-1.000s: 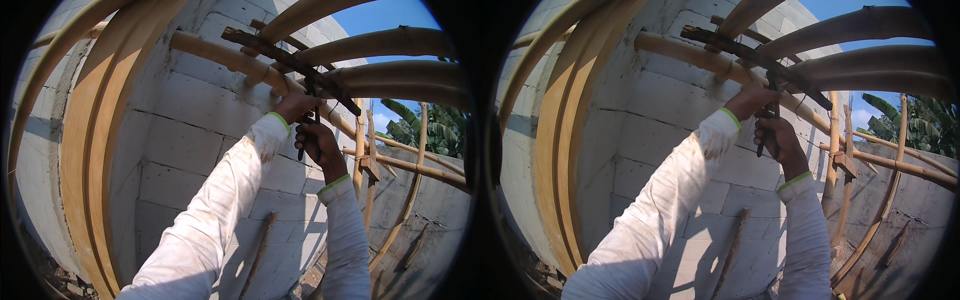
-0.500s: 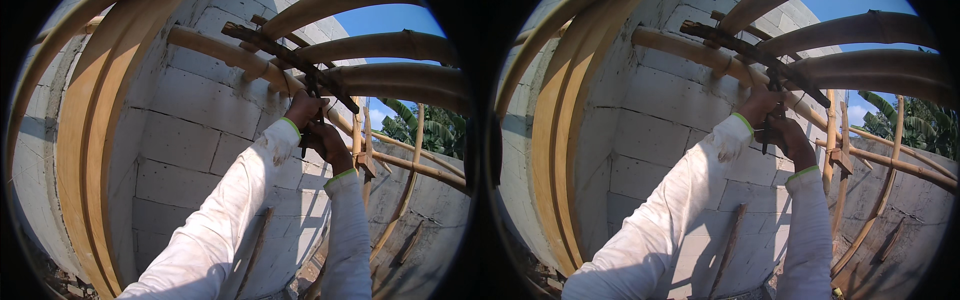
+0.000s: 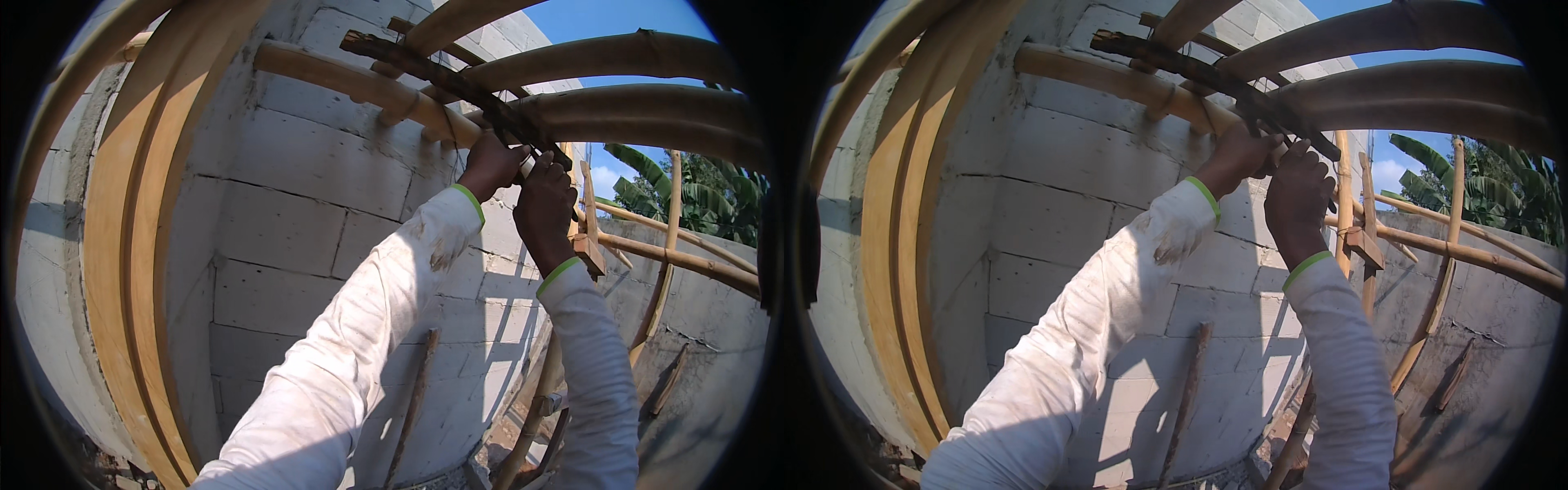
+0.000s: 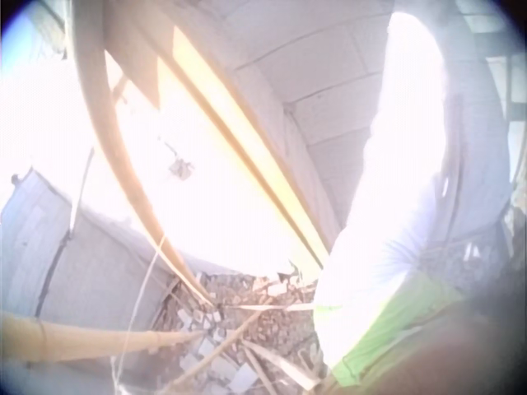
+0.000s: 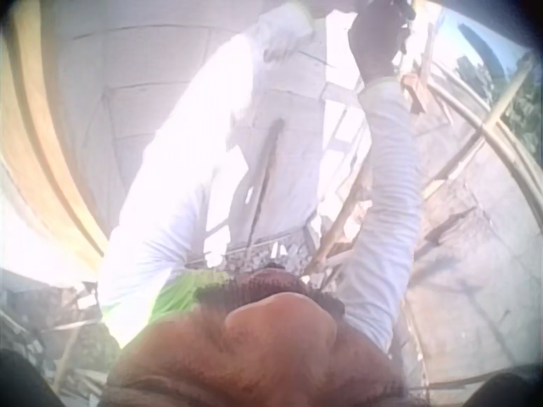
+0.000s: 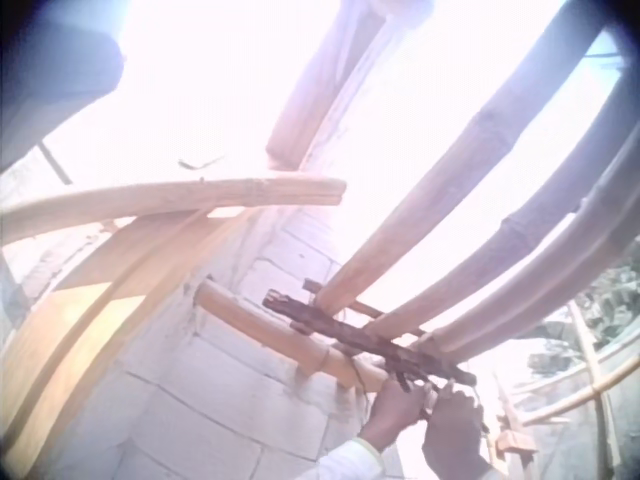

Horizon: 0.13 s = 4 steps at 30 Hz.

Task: The person secures bamboo scaffolding poles to a building structure using wire and pliers.

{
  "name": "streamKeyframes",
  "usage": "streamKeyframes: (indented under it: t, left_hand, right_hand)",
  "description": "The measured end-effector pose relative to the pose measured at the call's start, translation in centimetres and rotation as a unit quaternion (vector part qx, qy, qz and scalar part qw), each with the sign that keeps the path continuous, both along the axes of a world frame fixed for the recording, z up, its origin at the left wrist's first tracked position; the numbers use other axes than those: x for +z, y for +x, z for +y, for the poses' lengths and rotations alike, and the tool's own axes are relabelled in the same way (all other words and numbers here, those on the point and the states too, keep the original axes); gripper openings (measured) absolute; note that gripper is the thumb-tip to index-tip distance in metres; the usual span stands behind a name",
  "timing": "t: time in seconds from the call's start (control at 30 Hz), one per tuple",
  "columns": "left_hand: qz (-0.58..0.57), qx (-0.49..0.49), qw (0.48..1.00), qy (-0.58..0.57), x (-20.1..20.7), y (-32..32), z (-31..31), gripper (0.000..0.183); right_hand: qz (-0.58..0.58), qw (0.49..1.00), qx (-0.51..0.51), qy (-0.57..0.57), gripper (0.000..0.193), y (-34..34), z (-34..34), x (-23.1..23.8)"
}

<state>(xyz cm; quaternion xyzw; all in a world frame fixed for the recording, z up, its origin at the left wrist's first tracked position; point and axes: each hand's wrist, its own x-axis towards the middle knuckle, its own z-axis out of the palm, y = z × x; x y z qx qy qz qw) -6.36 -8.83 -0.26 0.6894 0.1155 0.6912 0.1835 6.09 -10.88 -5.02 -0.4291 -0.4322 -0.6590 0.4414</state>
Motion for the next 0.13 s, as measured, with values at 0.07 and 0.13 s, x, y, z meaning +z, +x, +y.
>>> streamKeyframes:
  t: [0.07, 0.13]
  left_hand:
    - [0.048, 0.001, 0.998, -0.027, 0.2, -2.1, -0.9, 0.038]
    - [-0.040, 0.509, 0.844, 0.164, 1.1, -3.6, -1.8, 0.047]
  right_hand:
    - [-0.010, 1.000, 0.008, -0.016, 0.056, -0.1, -0.6, 0.5]
    - [0.003, 0.995, 0.021, -0.102, 0.070, 0.2, -0.9, 0.9]
